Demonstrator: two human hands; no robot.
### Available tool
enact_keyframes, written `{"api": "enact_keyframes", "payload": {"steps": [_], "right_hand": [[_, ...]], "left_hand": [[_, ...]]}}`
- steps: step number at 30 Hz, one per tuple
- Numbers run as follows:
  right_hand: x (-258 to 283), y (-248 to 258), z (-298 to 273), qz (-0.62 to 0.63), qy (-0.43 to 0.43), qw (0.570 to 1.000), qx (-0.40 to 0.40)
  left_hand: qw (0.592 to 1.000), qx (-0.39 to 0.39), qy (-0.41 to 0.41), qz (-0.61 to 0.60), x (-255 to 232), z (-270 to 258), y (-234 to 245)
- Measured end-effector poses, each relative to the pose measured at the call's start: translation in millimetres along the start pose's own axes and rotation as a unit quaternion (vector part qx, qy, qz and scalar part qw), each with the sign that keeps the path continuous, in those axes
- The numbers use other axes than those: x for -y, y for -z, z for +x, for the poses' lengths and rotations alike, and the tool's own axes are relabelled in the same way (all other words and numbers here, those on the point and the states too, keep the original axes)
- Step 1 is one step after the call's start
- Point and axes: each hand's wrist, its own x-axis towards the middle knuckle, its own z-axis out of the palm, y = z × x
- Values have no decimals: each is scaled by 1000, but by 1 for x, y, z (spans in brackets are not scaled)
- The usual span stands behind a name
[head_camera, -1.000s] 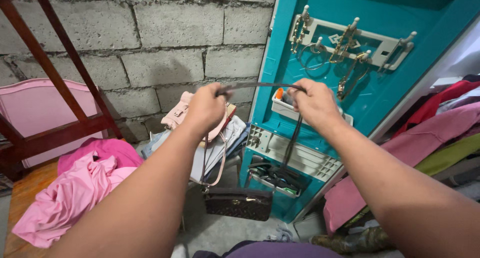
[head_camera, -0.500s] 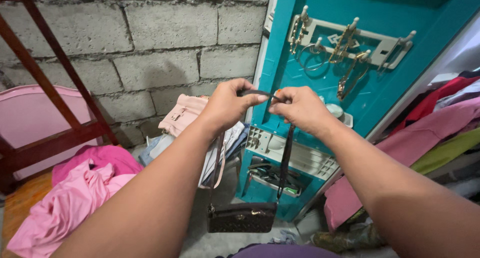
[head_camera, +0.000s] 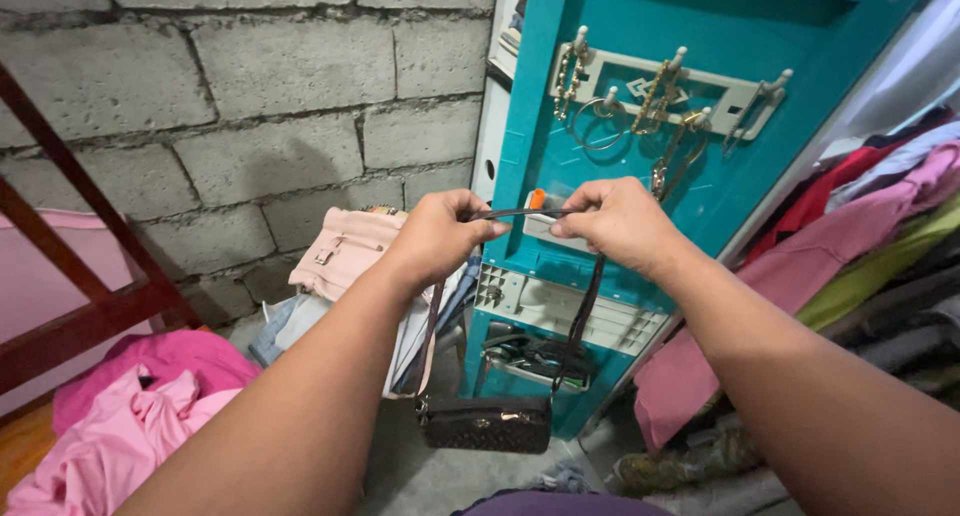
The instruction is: The person moves clothes aside in a closet, then picks up a dark patterned handbag and hangs it on a hook inside a teal cabinet. They then pick up a light pink handbag, adjust its strap, and hang it on another hook in the same cabinet.
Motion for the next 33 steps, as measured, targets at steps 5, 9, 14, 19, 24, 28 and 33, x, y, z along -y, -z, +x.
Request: {"api": "enact_keyframes", "payload": {"steps": [5, 9, 14, 19, 24, 28, 33], "right_hand": [[-1, 7, -3, 48, -39, 998, -24], [-7, 14, -7, 25, -33, 998, -44], [-12, 19, -6, 44, -29, 996, -65], [-16, 29, -5, 106, -45, 990, -81], [-19, 33, -6, 113, -30, 986, -117], [-20, 39, -14, 58, -67, 985, -148], [-20, 43, -21, 18, -49, 986, -158]], "left_hand": [[999, -12, -5, 37, 5, 6, 11], [997, -2, 13, 79, 8, 13, 18], [996, 15, -25, 82, 5, 21, 19], [999, 41, -19, 21, -5, 27, 17], [997, 10, -59, 43, -14, 27, 10], [993, 31, -115, 11, -17, 29, 6], [993, 86, -84, -12, -20, 34, 0]]}}
